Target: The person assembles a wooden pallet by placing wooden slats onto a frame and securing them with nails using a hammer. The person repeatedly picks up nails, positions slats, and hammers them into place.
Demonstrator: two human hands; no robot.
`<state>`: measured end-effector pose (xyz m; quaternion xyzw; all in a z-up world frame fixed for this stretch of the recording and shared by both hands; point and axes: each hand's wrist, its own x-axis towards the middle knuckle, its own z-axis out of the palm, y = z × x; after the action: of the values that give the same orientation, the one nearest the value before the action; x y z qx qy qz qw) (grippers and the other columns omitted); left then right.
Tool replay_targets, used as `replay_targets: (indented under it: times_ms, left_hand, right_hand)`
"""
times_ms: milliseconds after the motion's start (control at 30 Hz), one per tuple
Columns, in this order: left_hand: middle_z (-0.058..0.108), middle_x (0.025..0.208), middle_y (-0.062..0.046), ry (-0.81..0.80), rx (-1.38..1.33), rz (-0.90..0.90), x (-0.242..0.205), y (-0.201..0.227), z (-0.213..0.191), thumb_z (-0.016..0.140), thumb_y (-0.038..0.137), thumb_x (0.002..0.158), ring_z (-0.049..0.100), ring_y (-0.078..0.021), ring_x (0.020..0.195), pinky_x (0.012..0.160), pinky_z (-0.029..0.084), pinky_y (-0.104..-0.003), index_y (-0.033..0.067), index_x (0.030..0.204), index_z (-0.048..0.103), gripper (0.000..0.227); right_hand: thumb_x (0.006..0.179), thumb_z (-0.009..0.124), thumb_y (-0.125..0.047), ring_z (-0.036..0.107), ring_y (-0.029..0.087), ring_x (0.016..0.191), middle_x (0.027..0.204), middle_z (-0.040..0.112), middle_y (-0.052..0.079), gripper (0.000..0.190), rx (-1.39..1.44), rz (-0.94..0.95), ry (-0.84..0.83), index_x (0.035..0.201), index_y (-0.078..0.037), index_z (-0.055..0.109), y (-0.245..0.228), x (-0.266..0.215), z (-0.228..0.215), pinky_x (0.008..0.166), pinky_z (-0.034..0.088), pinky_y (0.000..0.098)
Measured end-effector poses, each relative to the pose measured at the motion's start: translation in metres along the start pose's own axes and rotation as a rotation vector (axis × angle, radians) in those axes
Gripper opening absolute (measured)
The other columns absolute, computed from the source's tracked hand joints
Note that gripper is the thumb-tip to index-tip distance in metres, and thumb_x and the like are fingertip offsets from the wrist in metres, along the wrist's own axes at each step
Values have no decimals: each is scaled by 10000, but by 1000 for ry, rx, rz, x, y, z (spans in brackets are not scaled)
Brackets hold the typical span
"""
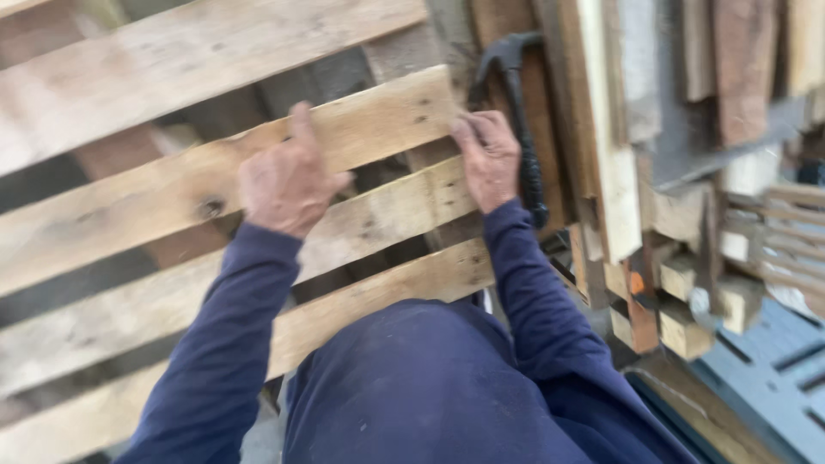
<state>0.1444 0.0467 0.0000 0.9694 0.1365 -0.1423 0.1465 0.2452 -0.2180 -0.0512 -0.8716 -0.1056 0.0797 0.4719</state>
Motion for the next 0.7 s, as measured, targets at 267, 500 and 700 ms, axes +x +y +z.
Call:
replay_targets:
  times_ms: [267,500,700]
  left_hand:
    - [588,574,-34,45,-100,-24,0,-2,33,883,505,731,567,-152,453,412,479,-316,-46,1517,361,1093]
    - [504,526,23,88,-90,28,-2,-2,22,858,525,787,464,-103,414,384,403,-282,-47,1528,342,1069]
    - [426,498,25,-34,-182,-37,20,-16,-10,821,709,718,382,-113,394,348,310,-291,5,1576,269,1240]
  right_hand:
    - [1065,739,-160,620,128,1018,1097,653,53,235,151,-3,-46,1213,21,744,14,-2,0,912,517,246]
    - [1058,738,-166,626,121,1003,1088,660,45,230,90,-10,-41,1206,10,745,0,-1,2,897,531,244]
    - [1010,721,-177,634,149,988,1134,640,53,268,-22,43,-36,1219,-10,730,-15,22,-1,858,551,255]
